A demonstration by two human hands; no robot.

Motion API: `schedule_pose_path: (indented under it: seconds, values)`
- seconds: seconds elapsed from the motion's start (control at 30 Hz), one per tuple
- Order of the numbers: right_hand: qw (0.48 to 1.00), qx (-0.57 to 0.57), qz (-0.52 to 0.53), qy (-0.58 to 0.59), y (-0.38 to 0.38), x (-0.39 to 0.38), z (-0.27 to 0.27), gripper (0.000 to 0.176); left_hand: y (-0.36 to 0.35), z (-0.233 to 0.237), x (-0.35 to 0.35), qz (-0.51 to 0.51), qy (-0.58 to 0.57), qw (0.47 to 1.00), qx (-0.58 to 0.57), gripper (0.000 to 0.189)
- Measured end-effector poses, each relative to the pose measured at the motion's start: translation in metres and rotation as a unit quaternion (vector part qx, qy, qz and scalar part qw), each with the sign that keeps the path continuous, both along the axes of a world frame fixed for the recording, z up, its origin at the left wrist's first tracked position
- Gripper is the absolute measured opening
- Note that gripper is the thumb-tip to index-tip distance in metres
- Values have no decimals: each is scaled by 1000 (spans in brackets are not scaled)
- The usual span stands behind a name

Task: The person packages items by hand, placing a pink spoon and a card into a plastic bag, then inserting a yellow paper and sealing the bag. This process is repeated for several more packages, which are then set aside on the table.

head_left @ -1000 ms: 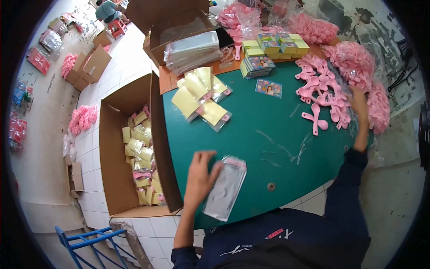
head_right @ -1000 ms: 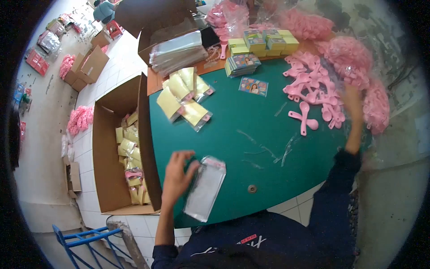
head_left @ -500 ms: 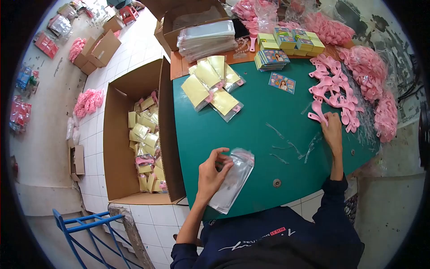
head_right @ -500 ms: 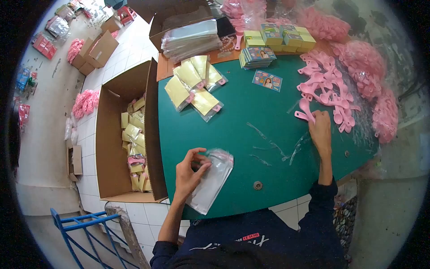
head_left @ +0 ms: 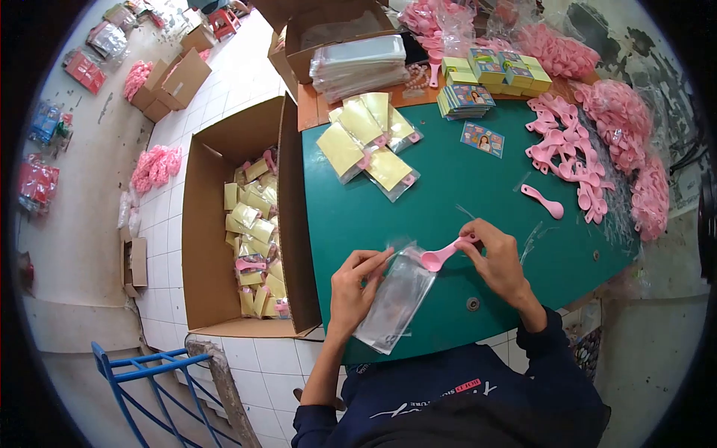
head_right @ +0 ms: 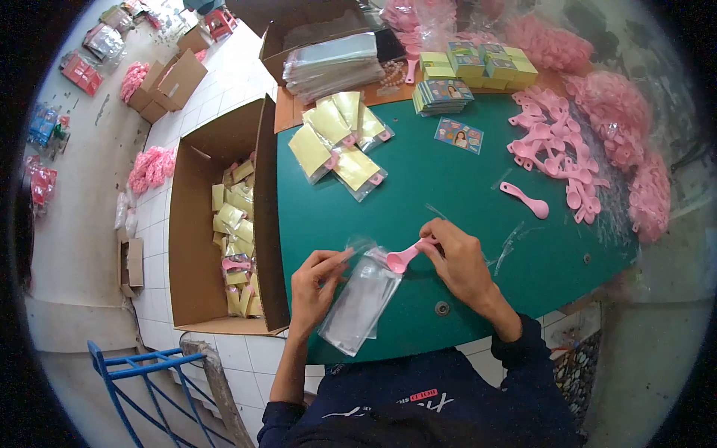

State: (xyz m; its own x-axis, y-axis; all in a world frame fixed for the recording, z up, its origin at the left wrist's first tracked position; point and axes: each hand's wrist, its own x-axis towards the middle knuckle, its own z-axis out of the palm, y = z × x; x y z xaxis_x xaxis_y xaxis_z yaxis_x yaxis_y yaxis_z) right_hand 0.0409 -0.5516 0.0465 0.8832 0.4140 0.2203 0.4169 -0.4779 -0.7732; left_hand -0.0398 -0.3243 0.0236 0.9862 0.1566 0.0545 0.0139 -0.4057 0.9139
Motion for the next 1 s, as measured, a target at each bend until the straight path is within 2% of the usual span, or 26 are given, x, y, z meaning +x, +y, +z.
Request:
schedule_pose_path:
  seconds: [0.13,0.23,0.33,0.37,0.47,0.53,0.67,0.77,0.87,1.0]
  values:
    - [997,43,-67,-9,5,0,19,10,3,-3,3,-1,74,994,-78,19]
    - [991,125,-48,6,14,-1,23,9,-3,-14,4,-15,41,998,-39,17]
    - [990,-44,76,-111,20,1,10,13,-4,-7,4,-11,20,1000,-18,10]
    - [994,-43,61,-81,20,0,7,13,-1,-6,1,-12,26,998,-61,11]
    - [992,-40,75,-94,18,2,9,16,10,-3,-10,-16,60,979,-195,12]
    - [998,36,39,-25,18,1,14,13,15,1,-11,-32,100,954,-282,12]
    - [978,198,-24,59,20,2,19,15,11,2,-8,-49,119,943,-306,25]
    - [973,220,-8,70,20,3,21,20,4,4,-4,-44,129,951,-279,32]
    - [980,184,5,78,21,2,25,24,1,7,0,-59,123,952,-273,37]
    - [977,202,14,65,26,5,24,27,-9,16,10,-52,110,946,-300,40]
